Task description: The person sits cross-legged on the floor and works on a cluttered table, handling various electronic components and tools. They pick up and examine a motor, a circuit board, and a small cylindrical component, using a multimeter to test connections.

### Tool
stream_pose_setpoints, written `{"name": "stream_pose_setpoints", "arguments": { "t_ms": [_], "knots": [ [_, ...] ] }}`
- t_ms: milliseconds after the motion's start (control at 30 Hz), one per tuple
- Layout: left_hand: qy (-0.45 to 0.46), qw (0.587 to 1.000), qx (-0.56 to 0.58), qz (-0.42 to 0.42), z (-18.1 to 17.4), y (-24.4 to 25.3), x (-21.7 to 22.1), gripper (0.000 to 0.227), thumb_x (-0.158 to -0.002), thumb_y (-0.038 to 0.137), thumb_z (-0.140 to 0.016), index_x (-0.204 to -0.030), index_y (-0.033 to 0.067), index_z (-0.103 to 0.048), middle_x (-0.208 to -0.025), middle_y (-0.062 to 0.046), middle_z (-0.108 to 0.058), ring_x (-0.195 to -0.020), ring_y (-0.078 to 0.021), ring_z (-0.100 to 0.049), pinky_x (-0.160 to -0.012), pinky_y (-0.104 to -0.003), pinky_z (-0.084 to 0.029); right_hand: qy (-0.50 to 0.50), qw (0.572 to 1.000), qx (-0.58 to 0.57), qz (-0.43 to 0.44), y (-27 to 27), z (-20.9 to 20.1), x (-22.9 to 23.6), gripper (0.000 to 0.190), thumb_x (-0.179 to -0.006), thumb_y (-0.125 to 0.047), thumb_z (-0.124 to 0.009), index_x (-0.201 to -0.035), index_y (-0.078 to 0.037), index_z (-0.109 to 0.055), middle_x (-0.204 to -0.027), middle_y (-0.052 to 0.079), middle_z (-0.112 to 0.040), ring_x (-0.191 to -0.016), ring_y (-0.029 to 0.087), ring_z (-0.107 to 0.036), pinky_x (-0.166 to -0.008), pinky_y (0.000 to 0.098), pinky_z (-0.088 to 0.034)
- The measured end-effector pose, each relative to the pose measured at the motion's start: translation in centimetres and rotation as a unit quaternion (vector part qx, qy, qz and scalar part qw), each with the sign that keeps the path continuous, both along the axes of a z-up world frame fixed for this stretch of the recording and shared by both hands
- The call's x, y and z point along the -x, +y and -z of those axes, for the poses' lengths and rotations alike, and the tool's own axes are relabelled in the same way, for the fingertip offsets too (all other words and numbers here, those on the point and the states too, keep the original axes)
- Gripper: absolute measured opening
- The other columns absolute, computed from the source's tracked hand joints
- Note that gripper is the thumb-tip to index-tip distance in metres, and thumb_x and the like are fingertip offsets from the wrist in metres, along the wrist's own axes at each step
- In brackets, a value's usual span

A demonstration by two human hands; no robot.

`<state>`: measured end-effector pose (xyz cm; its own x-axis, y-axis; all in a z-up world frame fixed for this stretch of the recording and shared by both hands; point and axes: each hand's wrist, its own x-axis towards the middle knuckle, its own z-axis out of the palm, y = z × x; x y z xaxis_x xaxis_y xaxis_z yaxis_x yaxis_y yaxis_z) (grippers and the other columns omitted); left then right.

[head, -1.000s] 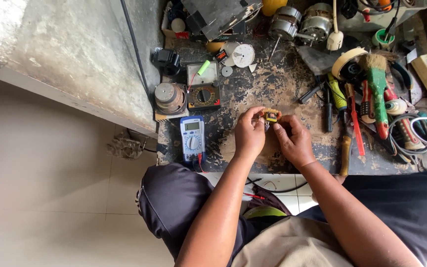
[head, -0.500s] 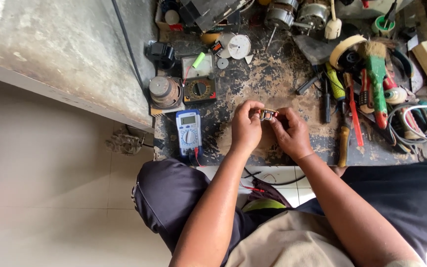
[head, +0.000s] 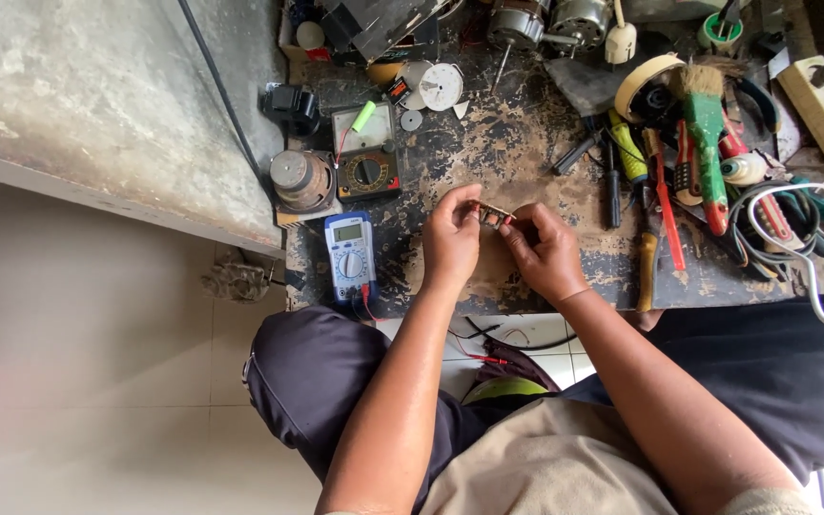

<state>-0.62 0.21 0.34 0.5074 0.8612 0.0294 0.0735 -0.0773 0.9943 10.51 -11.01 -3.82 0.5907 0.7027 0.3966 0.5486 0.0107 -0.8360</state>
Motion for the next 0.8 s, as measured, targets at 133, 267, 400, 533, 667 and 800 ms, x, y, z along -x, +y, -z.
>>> {"name": "stream_pose_setpoints", "arguments": {
  "t_ms": [133, 267, 400, 533, 667, 800],
  "knots": [
    [0.012, 0.999, 0.005, -0.029, 1.6, 0.5, -0.3, 0.036, -0.087, -0.004, -0.064, -0.12, 0.0099, -0.072, -0.108, -0.019, -0.073, -0.098, -0.0293, -0.074, -0.085, -0.038, -0.062, -0.007, 1.0, 0.009, 0.006, -0.1, 0.2, -0.2, 0.017, -0.093, -0.015, -0.081, -0.103, -0.009, -0.069, -0.084, 0.017, -0.069, -0.084, 0.041, -0.069, -0.075, 0.0455, -0.054],
    [0.081, 0.995, -0.012, -0.051, 2.2, 0.5, -0.3, 0.019, -0.088, 0.008, -0.071, -0.106, 0.0123, -0.074, -0.086, -0.01, -0.075, -0.07, -0.0172, -0.074, -0.061, -0.029, -0.06, -0.012, 1.0, 0.007, 0.016, 0.0, 0.0, 0.1, 0.016, -0.093, -0.012, -0.081, -0.101, -0.008, -0.067, -0.081, 0.019, -0.067, -0.081, 0.044, -0.068, -0.072, 0.047, -0.053],
    [0.019, 0.998, 0.054, -0.036, 1.3, -0.1, -0.4, 0.016, -0.096, 0.006, -0.064, -0.109, 0.0034, -0.07, -0.09, -0.017, -0.075, -0.074, -0.0205, -0.075, -0.066, -0.031, -0.062, -0.015, 1.0, 0.011, 0.02, 0.0, 0.9, -0.1, 0.016, -0.093, -0.013, -0.081, -0.1, -0.01, -0.067, -0.082, 0.017, -0.068, -0.081, 0.042, -0.068, -0.072, 0.046, -0.053],
    [-0.022, 0.995, 0.098, -0.009, 1.1, -0.4, -0.7, 0.02, -0.096, 0.007, -0.065, -0.115, 0.0013, -0.069, -0.094, -0.017, -0.075, -0.078, -0.0203, -0.075, -0.07, -0.031, -0.063, -0.014, 1.0, 0.009, 0.027, 0.0, 1.2, -0.1, 0.017, -0.093, -0.014, -0.082, -0.099, -0.011, -0.067, -0.081, 0.017, -0.068, -0.081, 0.042, -0.069, -0.07, 0.0453, -0.053],
    [-0.055, 0.993, 0.105, 0.006, 1.4, -0.3, -0.7, 0.023, -0.093, 0.008, -0.07, -0.116, 0.0052, -0.071, -0.096, -0.012, -0.073, -0.081, -0.0162, -0.073, -0.073, -0.03, -0.063, -0.015, 1.0, -0.003, 0.02, 0.1, -0.2, 0.2, 0.017, -0.093, -0.012, -0.081, -0.097, -0.01, -0.065, -0.077, 0.019, -0.064, -0.078, 0.043, -0.067, -0.068, 0.0454, -0.051],
    [-0.076, 0.991, 0.106, 0.019, 1.3, -0.6, -1.0, 0.027, -0.09, 0.007, -0.076, -0.116, 0.0052, -0.073, -0.099, -0.013, -0.071, -0.081, -0.017, -0.074, -0.072, -0.032, -0.064, -0.02, 1.0, -0.007, 0.012, 0.0, -0.2, 0.0, 0.019, -0.093, -0.011, -0.082, -0.093, -0.008, -0.064, -0.076, 0.018, -0.064, -0.075, 0.042, -0.067, -0.067, 0.0446, -0.051]
  ]
}}
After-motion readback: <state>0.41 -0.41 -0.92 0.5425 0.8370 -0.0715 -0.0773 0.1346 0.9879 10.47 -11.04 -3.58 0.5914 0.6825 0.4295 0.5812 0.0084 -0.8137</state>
